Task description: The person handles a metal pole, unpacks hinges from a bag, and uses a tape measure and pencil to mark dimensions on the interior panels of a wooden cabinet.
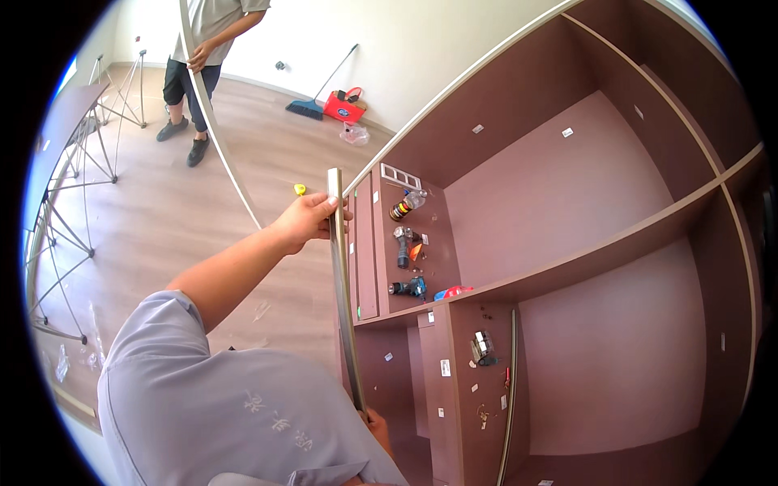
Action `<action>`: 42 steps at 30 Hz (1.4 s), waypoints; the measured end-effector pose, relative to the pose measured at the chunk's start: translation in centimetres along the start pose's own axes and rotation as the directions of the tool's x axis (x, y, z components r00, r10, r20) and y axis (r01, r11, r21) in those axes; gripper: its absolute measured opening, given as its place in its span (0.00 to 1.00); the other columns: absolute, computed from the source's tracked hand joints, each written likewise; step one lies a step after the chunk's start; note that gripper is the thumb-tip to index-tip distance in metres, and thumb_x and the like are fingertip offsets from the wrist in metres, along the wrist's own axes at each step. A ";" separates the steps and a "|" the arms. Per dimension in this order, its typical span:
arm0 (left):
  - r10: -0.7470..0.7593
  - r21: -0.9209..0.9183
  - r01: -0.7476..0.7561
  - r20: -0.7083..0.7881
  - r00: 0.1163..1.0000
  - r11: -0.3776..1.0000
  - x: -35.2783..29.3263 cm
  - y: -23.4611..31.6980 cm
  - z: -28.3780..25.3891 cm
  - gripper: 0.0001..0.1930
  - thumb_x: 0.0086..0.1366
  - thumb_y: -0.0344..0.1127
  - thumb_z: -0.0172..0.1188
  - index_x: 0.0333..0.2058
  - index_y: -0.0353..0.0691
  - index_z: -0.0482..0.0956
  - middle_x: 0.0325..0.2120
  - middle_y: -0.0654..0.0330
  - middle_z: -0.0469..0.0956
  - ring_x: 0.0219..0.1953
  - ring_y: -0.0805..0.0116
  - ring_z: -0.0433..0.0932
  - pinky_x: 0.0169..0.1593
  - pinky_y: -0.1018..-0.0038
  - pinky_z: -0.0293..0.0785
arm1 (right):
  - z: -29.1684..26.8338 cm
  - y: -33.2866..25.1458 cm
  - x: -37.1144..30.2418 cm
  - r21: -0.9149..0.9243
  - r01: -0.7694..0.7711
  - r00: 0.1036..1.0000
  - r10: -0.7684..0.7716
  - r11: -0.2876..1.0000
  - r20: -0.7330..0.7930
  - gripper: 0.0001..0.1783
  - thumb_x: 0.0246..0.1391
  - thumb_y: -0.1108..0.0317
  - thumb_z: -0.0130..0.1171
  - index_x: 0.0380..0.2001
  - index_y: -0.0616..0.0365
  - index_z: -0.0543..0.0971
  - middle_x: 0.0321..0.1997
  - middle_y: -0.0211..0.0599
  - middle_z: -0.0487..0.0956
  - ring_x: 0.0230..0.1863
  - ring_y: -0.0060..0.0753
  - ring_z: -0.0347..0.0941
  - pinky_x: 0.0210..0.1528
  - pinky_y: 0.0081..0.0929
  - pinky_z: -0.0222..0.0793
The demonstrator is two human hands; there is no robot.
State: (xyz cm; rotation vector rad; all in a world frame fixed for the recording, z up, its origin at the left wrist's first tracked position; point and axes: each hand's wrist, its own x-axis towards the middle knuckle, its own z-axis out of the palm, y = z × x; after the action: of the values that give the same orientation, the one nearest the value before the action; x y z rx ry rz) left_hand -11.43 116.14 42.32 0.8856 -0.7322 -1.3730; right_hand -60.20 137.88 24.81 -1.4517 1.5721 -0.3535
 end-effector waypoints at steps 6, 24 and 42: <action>-0.014 -0.202 0.002 -0.055 0.998 0.979 -0.9 -0.7 -0.1 0.23 0.80 0.47 0.44 0.62 0.35 0.71 0.52 0.51 0.81 0.50 0.57 0.83 0.55 0.60 0.79 | 0.6 -0.8 -0.9 -0.010 0.099 0.988 -0.100 0.995 -0.117 0.18 0.64 0.58 0.64 0.52 0.57 0.83 0.41 0.45 0.84 0.43 0.36 0.80 0.48 0.31 0.74; -0.026 0.112 0.060 -0.283 0.959 0.992 -1.5 -0.6 0.5 0.12 0.73 0.39 0.54 0.44 0.38 0.81 0.38 0.59 0.86 0.36 0.73 0.83 0.40 0.74 0.79 | 1.0 -3.8 -2.7 -0.309 0.134 0.878 -0.257 0.942 -0.403 0.21 0.55 0.61 0.72 0.51 0.50 0.83 0.40 0.40 0.81 0.40 0.39 0.81 0.44 0.33 0.77; -0.222 -0.255 0.202 -0.049 0.974 0.945 -1.4 -2.4 -1.5 0.07 0.72 0.38 0.55 0.36 0.44 0.79 0.28 0.68 0.80 0.32 0.76 0.80 0.36 0.77 0.74 | 0.6 2.0 -3.0 0.120 0.092 0.991 -0.080 0.988 -0.103 0.10 0.59 0.68 0.68 0.41 0.62 0.84 0.30 0.28 0.79 0.34 0.19 0.73 0.34 0.24 0.70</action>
State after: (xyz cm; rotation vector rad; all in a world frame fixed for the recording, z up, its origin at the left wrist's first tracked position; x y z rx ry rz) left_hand -11.52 117.72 39.56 0.8289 -0.4009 -1.5731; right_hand -61.43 141.30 24.32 -1.4260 1.5393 -0.5717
